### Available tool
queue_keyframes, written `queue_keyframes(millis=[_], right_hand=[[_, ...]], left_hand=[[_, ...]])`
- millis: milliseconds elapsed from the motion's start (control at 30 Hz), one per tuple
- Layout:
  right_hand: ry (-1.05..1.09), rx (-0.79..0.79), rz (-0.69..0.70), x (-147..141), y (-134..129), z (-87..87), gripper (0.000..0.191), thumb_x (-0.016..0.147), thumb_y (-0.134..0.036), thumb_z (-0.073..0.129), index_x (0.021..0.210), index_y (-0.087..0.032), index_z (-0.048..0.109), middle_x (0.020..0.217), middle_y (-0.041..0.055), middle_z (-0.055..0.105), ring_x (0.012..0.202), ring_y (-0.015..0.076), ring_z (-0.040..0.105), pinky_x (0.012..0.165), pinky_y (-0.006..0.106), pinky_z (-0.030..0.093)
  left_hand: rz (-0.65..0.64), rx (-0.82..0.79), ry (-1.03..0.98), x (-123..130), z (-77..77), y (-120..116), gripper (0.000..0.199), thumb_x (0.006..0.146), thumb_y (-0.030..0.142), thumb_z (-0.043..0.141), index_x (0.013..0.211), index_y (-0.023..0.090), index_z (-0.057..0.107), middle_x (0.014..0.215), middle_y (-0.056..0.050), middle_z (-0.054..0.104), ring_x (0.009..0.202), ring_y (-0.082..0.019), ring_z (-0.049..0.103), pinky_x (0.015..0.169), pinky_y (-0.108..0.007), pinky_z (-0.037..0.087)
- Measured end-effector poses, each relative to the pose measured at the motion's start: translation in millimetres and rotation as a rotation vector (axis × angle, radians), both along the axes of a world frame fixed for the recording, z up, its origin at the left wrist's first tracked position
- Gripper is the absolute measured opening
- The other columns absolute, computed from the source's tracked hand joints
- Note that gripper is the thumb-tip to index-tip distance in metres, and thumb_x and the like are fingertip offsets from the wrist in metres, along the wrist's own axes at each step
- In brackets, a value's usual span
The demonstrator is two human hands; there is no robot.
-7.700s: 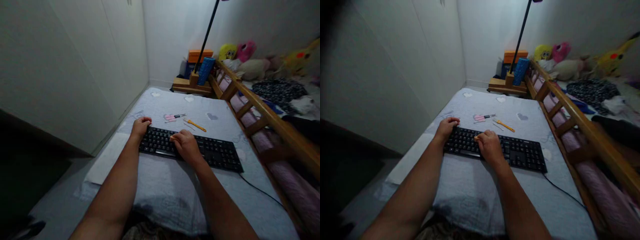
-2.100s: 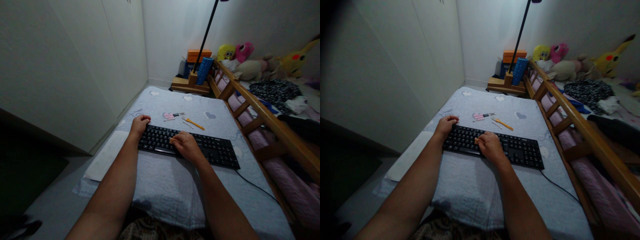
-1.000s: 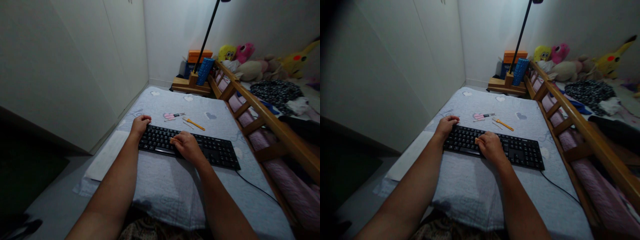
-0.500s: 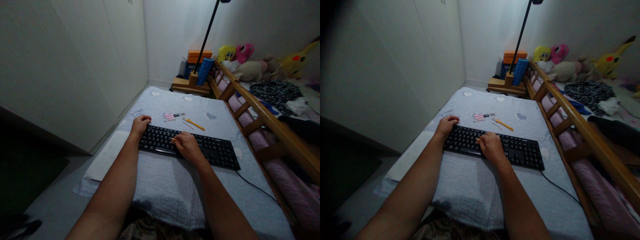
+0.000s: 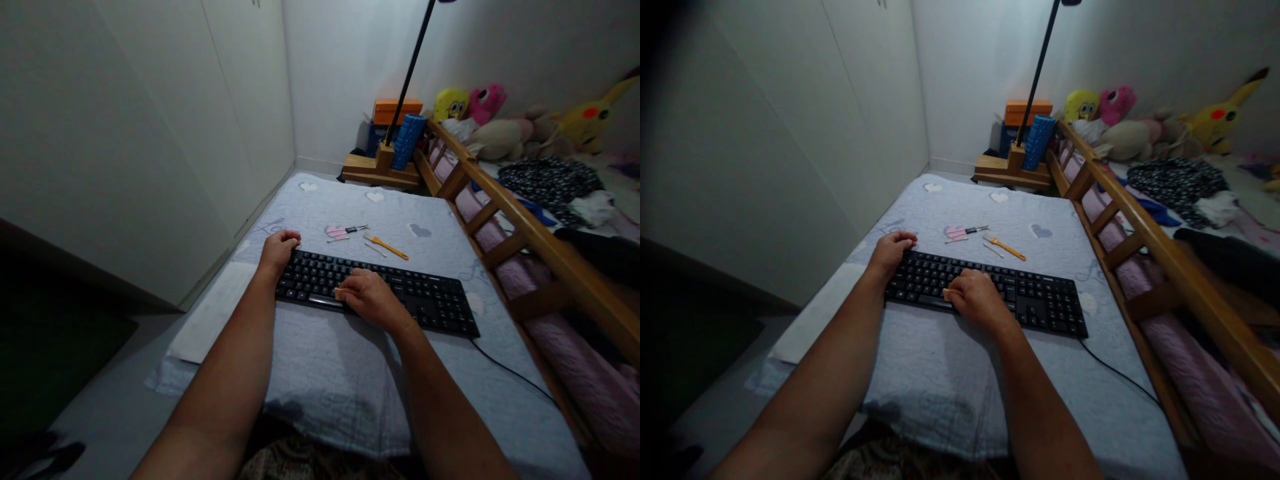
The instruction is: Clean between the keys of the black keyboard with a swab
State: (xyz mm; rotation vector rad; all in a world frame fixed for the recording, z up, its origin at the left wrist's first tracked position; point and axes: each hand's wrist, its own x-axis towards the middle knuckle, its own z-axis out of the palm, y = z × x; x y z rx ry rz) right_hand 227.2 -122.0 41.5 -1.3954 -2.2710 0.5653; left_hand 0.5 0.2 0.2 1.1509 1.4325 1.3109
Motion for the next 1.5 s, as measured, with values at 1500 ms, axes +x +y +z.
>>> queue_keyframes(millis=[1500], right_hand=[[-0.062,-0.052,-0.024,6.8,-1.0,8.0,0.015,0.091,-0.018,0.065,0.081,-0.018,0.075,0.083,0.005,0.067,0.08,0.017,0.06,0.073,0.029,0.041]], left_hand=[[-0.01,0.023,-0.02,-1.1,-3.8,3.8,0.011,0.06,0.015,0.063,0.069,0.018,0.069,0.073,-0.003,0.068,0.073,-0.018,0.062,0.079,-0.032,0.048]])
